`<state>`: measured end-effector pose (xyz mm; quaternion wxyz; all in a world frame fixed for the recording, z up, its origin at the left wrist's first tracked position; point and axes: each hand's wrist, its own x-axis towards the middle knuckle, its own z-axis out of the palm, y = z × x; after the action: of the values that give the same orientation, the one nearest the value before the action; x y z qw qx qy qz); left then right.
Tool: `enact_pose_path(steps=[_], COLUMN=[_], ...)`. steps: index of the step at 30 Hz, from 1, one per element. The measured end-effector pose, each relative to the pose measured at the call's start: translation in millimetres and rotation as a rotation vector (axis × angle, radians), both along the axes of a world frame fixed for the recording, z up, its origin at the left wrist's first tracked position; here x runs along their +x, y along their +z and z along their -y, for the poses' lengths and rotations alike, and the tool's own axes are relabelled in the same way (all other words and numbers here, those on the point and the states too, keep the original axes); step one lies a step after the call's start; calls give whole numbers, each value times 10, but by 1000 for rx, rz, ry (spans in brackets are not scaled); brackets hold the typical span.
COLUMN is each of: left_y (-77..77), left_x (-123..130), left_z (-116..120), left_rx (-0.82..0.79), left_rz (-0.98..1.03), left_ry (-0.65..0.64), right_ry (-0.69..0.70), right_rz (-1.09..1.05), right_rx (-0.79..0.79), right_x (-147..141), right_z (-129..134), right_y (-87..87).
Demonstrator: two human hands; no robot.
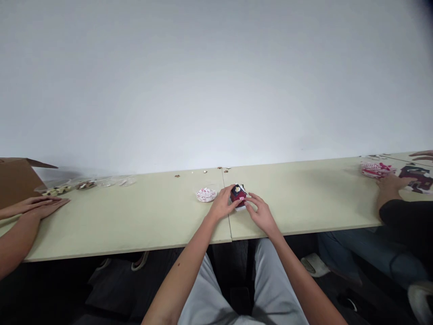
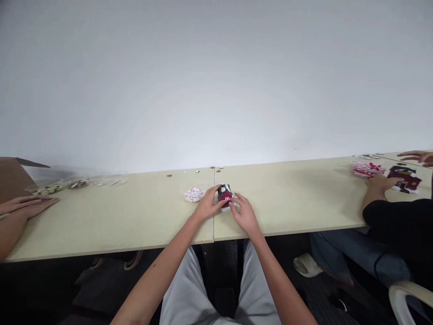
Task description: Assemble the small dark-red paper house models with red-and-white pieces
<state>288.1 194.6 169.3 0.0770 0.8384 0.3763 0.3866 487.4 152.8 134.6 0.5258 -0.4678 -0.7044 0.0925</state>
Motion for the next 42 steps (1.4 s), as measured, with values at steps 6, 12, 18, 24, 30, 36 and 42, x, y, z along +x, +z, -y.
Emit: enact_pose_path(steps=[6,12,18,24,30,36,42], left_y=[-6,-16,-19,-18,-21,-11,-10], left_x=[1,-10,-16,-21,-22,-23,-22], left_z=[-12,-26,-30,-34,-40,-36,-38], left_rx=[9,7,13,15,23,23,27], left_rz=[6,16,17,5,9,6,9], left_ry=[-15,-44,-49,-45,-52,-55,-62], right_ry=[7,11,15,22,33,40,39], right_rz=[8,24,16,9,-15,-28,-39], right_rx=[13,8,4,11,36,46,52], right_x=[3,7,2,0,5,10,11], right_z=[-15,-17,-17,-14,-23,-28,-23], right_y=[-20,-24,-21,-10,-10,-13,-8])
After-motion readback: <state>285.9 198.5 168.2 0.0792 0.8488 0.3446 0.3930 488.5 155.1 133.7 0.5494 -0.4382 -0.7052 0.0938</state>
